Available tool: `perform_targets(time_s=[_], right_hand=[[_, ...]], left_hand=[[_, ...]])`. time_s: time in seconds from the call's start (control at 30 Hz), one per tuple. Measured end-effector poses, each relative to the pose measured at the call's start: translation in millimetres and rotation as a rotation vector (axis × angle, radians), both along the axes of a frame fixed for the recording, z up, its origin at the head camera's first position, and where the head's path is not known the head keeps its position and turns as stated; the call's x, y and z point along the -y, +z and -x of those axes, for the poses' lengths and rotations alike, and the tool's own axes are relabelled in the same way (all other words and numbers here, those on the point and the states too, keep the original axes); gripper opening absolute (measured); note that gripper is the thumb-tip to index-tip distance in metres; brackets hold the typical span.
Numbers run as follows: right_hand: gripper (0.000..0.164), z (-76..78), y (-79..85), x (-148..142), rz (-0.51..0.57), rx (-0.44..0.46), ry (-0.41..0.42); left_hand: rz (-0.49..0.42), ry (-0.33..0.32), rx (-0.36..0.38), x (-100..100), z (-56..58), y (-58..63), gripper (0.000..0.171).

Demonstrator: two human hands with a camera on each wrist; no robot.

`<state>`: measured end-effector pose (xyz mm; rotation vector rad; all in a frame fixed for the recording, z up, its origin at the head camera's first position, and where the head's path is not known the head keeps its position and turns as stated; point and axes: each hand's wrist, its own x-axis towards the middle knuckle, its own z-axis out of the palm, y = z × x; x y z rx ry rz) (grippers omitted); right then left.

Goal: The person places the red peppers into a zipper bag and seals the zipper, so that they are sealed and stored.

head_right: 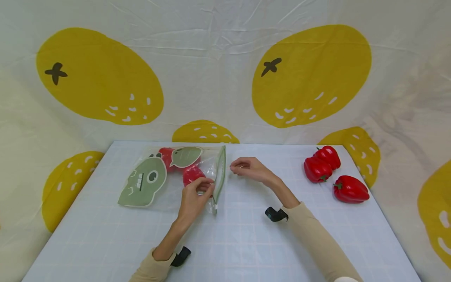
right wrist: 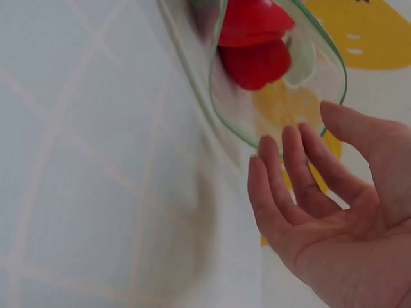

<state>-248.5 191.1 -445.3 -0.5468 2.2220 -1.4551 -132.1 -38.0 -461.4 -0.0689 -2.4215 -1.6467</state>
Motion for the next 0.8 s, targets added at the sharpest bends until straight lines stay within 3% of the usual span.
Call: perform_targets(time_s=[0.33, 0.8], right_hand=[[0.04, -6.1, 7.9, -20, -0.048, -0.09, -0.087], [0.038, -14.3, 4.1, -55, -0.124, -0.242, -0.255]], left_hand=[[0.004, 0.003, 0.007, 0, 0.8, -0.4, 0.016], [-0.001, 0.012, -0.023, 0, 2.4, 0.6, 0.016]])
